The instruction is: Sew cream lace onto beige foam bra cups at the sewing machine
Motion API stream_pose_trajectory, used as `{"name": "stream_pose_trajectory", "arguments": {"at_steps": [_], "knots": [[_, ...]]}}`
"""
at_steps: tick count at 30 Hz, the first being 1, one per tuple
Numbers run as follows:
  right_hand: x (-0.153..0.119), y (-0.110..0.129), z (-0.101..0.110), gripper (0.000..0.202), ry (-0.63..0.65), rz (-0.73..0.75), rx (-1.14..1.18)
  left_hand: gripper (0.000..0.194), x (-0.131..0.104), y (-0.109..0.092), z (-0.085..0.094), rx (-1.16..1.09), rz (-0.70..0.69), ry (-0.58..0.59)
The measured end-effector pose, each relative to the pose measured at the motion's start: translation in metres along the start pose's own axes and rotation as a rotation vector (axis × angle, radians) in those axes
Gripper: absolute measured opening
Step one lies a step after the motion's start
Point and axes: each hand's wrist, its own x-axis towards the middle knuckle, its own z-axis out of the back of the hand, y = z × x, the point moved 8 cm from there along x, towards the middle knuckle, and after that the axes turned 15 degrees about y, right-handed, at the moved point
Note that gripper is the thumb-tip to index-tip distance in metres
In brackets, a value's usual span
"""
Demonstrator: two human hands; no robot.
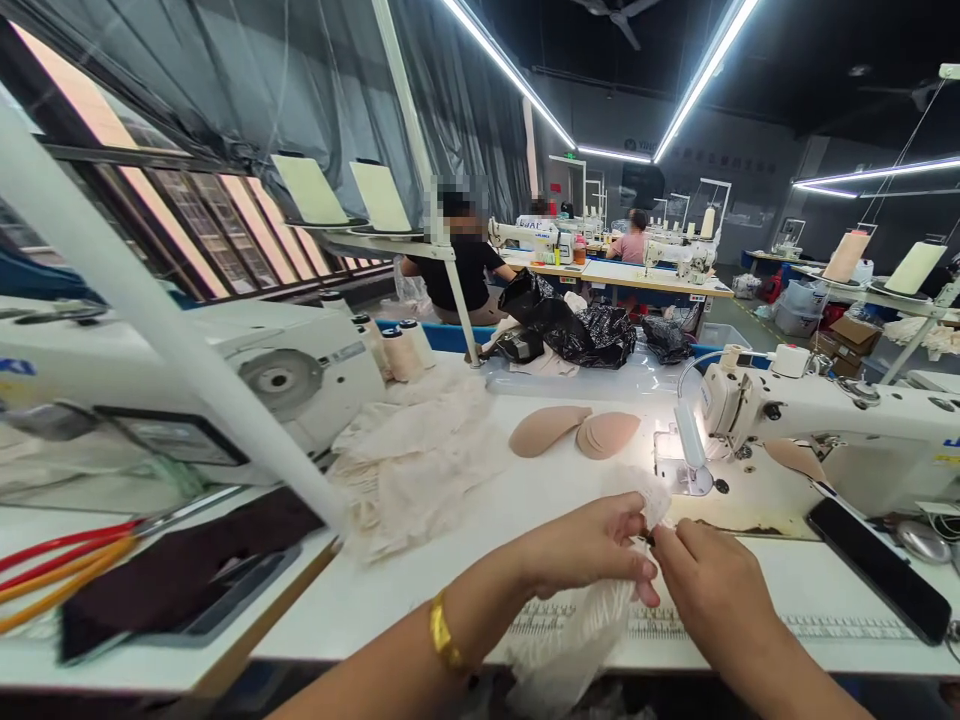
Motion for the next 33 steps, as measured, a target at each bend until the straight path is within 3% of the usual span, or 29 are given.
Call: {"name": "stream_pose_trajectory", "arguments": {"at_steps": [2, 3, 4, 7, 9, 10, 12, 14, 16, 19, 21, 23, 25, 29, 33], "knots": [[-0.017, -0.019, -0.019, 0.022, 0.104, -0.071, 0.034, 0.038, -0.014, -0.008, 0.014, 0.169, 0.03, -0.049], [-0.028, -0.032, -0.028, 0.019, 0.152, -0.105, 0.047, 0.036, -0.026, -0.016, 0.027, 0.29, 0.041, -0.127], [-0.041, -0.049, -0.034, 0.018, 0.176, -0.146, 0.048, 0.035, -0.041, -0.026, 0.044, 0.426, 0.045, -0.242], [-0.076, -0.1, -0.045, 0.022, 0.254, -0.246, -0.003, 0.037, -0.096, -0.059, 0.091, 0.851, 0.016, -0.742], [-0.086, -0.122, -0.037, 0.027, 0.22, -0.272, -0.043, 0.043, -0.106, -0.062, 0.099, 1.075, -0.024, -0.883], [-0.086, -0.126, -0.03, 0.03, 0.181, -0.276, -0.048, 0.045, -0.095, -0.054, 0.097, 1.158, -0.043, -0.838], [-0.078, -0.121, -0.014, 0.034, 0.097, -0.269, 0.008, 0.047, -0.055, -0.031, 0.082, 1.272, -0.104, -0.634], [-0.065, -0.104, -0.004, 0.035, 0.056, -0.255, 0.159, 0.056, -0.008, -0.008, 0.062, 1.356, -0.146, -0.43], [-0.053, -0.082, -0.007, 0.037, 0.1, -0.255, 0.371, 0.056, 0.03, -0.001, 0.047, 1.391, -0.13, -0.338], [-0.046, -0.06, -0.03, 0.039, 0.244, -0.341, 0.674, 0.009, 0.057, -0.014, 0.036, 1.265, -0.02, -0.309], [-0.047, -0.059, -0.044, 0.035, 0.239, -0.456, 0.848, 0.022, 0.051, -0.033, 0.028, 1.205, -0.01, -0.364], [-0.048, -0.063, -0.054, 0.046, 0.154, -0.566, 1.04, 0.026, 0.036, -0.048, 0.021, 1.121, -0.056, -0.438], [-0.043, -0.065, -0.065, 0.052, 0.079, -0.605, 1.28, 0.027, 0.019, -0.051, 0.019, 0.908, -0.135, -0.485], [-0.03, -0.062, -0.078, 0.042, 0.011, -0.603, 1.653, 0.038, 0.001, -0.018, 0.026, 0.257, -0.243, -0.494], [-0.025, -0.057, -0.08, 0.045, 0.075, -0.59, 1.649, 0.045, 0.0, 0.02, 0.024, -0.199, -0.214, -0.454]]}}
